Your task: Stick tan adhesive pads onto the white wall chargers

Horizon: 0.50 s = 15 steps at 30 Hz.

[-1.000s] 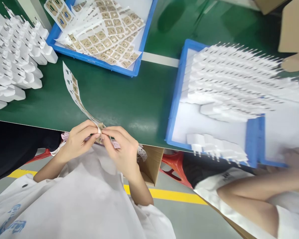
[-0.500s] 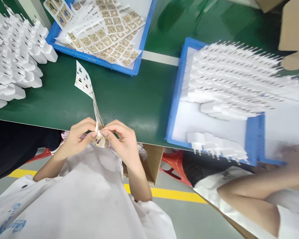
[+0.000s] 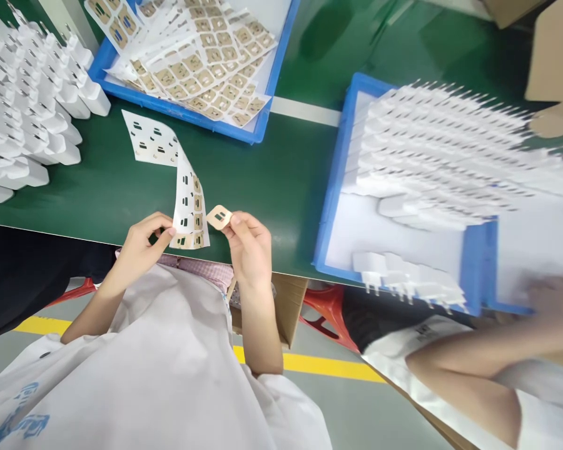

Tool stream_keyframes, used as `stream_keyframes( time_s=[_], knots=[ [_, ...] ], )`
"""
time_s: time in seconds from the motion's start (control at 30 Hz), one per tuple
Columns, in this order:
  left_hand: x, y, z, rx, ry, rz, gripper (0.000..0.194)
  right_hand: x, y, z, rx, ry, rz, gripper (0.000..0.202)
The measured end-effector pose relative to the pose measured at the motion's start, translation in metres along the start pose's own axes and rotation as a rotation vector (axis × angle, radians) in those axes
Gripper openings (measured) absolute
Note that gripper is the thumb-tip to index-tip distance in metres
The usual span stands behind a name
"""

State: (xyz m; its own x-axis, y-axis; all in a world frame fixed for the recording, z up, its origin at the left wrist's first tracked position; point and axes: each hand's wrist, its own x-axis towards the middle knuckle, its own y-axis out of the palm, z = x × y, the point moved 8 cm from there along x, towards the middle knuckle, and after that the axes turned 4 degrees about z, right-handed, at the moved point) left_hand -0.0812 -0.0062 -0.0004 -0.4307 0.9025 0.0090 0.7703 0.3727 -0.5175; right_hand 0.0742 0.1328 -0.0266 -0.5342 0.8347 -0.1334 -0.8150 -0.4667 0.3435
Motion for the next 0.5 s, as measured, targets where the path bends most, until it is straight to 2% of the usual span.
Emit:
stream_keyframes(
  time_s=[0.07, 0.17, 0.23, 0.3, 0.4, 0.5],
  knots=[
    [-0.004, -0.009, -0.006, 0.182, 0.017, -0.143, 0.019, -0.005, -0.005, 0.017, -0.118, -0.167, -0.111, 0.028],
    [-0.016, -0.019, -0.037, 0.326, 0.189, -0.350, 0.041, -0.030, 0.009, 0.060, -0.499, -0.553, -0.231, 0.017],
    [-0.021, -0.019, -0.061, 0.360, 0.333, -0.402, 0.046, -0.052, 0.036, 0.081, -0.776, -0.798, -0.195, 0.010],
    [-0.024, -0.018, -0.079, 0.365, 0.431, -0.429, 0.046, -0.073, 0.062, 0.092, -0.982, -0.979, -0.109, 0.012],
    [-0.025, -0.019, -0.089, 0.309, 0.493, -0.452, 0.034, -0.093, 0.086, 0.096, -1.162, -1.118, -0.040, 0.016],
    [-0.027, -0.021, -0.088, 0.260, 0.502, -0.459, 0.028, -0.101, 0.094, 0.093, -1.233, -1.159, -0.016, 0.015]
  ],
)
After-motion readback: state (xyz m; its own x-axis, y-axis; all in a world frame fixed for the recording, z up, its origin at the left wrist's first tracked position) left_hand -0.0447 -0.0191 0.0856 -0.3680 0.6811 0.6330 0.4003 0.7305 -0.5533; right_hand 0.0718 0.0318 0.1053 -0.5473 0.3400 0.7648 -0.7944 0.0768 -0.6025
